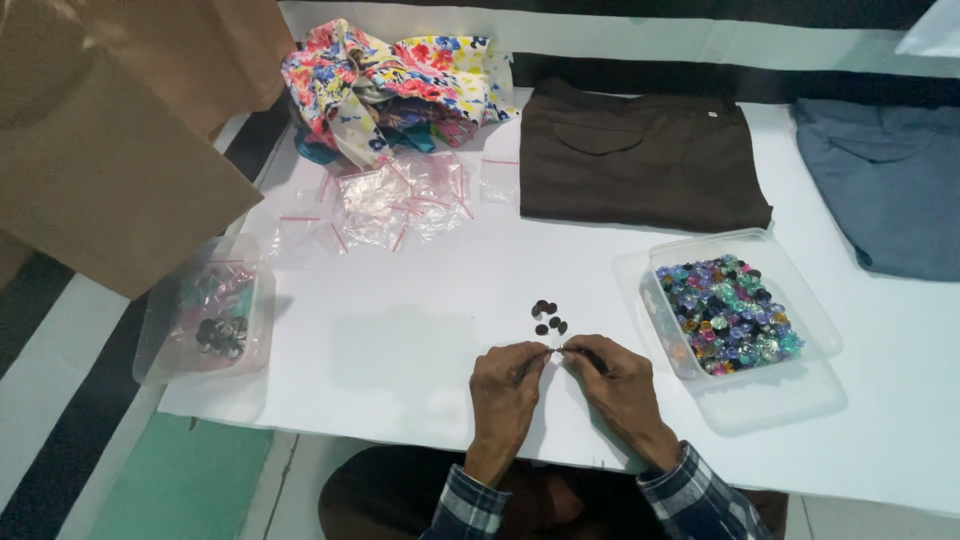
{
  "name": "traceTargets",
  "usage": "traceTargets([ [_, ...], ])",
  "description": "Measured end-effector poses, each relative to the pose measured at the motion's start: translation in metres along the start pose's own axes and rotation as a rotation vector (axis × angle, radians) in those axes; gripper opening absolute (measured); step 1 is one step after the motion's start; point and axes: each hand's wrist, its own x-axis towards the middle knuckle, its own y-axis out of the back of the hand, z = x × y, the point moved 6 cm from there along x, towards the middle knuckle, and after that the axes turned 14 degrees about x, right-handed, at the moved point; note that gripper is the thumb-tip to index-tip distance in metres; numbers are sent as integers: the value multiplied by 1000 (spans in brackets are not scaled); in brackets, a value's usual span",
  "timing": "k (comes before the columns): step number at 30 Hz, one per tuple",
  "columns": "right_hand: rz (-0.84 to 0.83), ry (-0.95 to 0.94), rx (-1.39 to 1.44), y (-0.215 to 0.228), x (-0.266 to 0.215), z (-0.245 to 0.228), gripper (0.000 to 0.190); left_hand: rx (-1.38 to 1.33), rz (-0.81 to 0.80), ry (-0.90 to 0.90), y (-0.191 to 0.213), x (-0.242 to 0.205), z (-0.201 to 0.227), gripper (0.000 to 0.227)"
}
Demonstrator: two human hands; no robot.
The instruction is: The person selects small buttons from a container and places them into small plastic bags. They handle the buttons one at a time, then gather several and put them into a bag before sealing it.
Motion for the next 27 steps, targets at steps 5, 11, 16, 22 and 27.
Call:
traceTargets([
  [5, -39, 110, -44, -10, 5, 13, 17, 66, -18, 60, -12, 4, -6, 6],
  [11, -11, 207, -175, -14, 9, 17, 20, 108, -47, 87, -15, 6, -10, 14],
  [16, 22, 207, -160, -9, 8, 2, 26, 41, -96, 160, -15, 7, -19, 30],
  [22, -42, -116, -208, -5, 31, 3, 31, 184, -333, 156, -5, 40, -7, 38],
  [27, -125, -170, -247, -14, 53, 10, 27, 270, -393, 116, -3, 55, 4, 32],
])
